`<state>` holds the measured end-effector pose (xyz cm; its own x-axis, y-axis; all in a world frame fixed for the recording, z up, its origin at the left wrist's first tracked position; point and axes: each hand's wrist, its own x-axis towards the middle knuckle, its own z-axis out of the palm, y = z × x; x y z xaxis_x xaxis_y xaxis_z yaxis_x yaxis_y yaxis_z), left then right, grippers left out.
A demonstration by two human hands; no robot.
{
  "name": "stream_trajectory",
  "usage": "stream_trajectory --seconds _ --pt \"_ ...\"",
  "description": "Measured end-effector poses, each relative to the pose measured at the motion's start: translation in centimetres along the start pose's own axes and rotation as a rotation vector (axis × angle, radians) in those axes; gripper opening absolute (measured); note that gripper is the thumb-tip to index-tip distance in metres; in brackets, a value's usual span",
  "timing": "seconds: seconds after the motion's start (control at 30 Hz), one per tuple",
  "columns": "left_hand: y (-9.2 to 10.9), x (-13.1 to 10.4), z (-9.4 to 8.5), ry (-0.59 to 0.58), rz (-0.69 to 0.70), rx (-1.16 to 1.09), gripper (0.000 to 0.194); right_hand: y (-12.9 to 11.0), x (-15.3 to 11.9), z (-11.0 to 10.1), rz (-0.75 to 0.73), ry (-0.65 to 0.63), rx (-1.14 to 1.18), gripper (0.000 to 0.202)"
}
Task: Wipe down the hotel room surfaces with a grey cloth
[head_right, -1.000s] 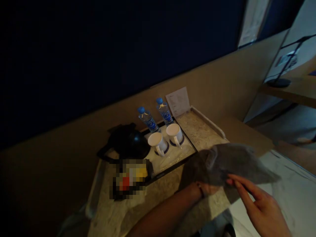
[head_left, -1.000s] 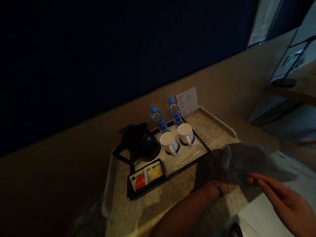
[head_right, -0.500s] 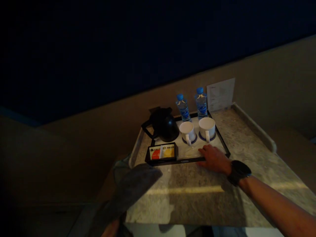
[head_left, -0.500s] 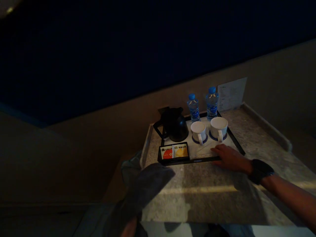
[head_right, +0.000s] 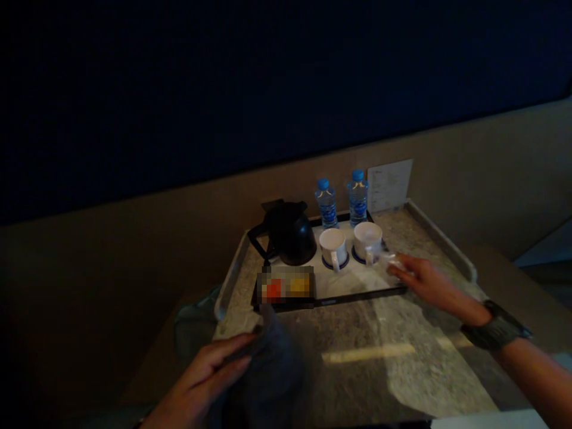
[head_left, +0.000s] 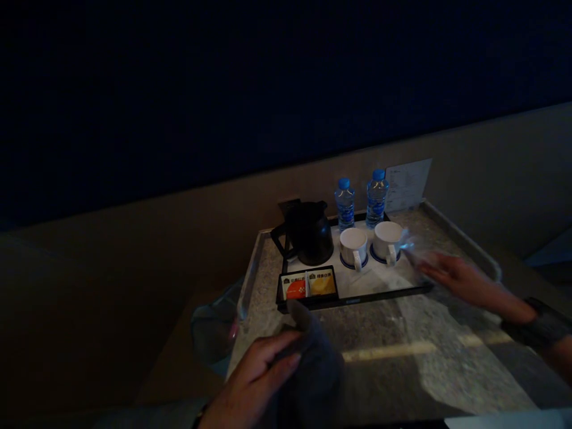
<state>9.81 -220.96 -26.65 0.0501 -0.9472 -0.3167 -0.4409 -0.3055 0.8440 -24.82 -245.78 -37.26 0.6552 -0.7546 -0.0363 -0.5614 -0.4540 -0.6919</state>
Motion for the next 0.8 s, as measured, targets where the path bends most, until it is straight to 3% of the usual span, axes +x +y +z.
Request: stream_trajectory --seconds 0.07,0.17,0.23,0.3,0.37,0.4,0.5,0.67,0.8 --pt "2.6 3.8 2.3 -0.056 0.140 0.041 0.039 0.2 -0.9 -2.2 0.087 0.232 0.159 0.048" --pt "5.5 11.2 8.2 -0.122 0.380 0.251 0.030 -0.4 -1.6 -4.1 0.148 0.465 0.289 0.049" --pt "6.3 16.4 13.2 -0.182 0.465 0.508 0.031 -1.0 -1.8 -4.4 0.141 0.518 0.322 0.048" --pt "6.0 20.6 17.8 -0.236 0.433 0.752 0.049 -1.3 -2.2 -4.2 0.105 0.501 0.293 0.045" --pt "5.1 23.1 20.8 -0.233 0.388 0.884 0.064 -1.1 -2.6 -3.8 0.068 0.475 0.168 0.042" --pt "4.5 23.6 21.5 -0.215 0.381 0.911 0.067 -0.7 -2.9 -3.6 0.050 0.459 0.092 0.041" --pt "2.9 22.8 20.6 -0.176 0.367 0.947 0.067 0.4 -3.5 -3.0 -0.041 0.441 -0.066 0.042" --pt "1.1 18.7 15.5 -0.139 0.215 1.039 0.047 0.1 -2.7 -1.5 -0.165 0.294 -0.241 0.035" --pt "1.2 15.0 13.0 -0.133 0.349 0.985 0.037 -1.4 0.4 0.9 -0.209 0.114 -0.329 0.031"
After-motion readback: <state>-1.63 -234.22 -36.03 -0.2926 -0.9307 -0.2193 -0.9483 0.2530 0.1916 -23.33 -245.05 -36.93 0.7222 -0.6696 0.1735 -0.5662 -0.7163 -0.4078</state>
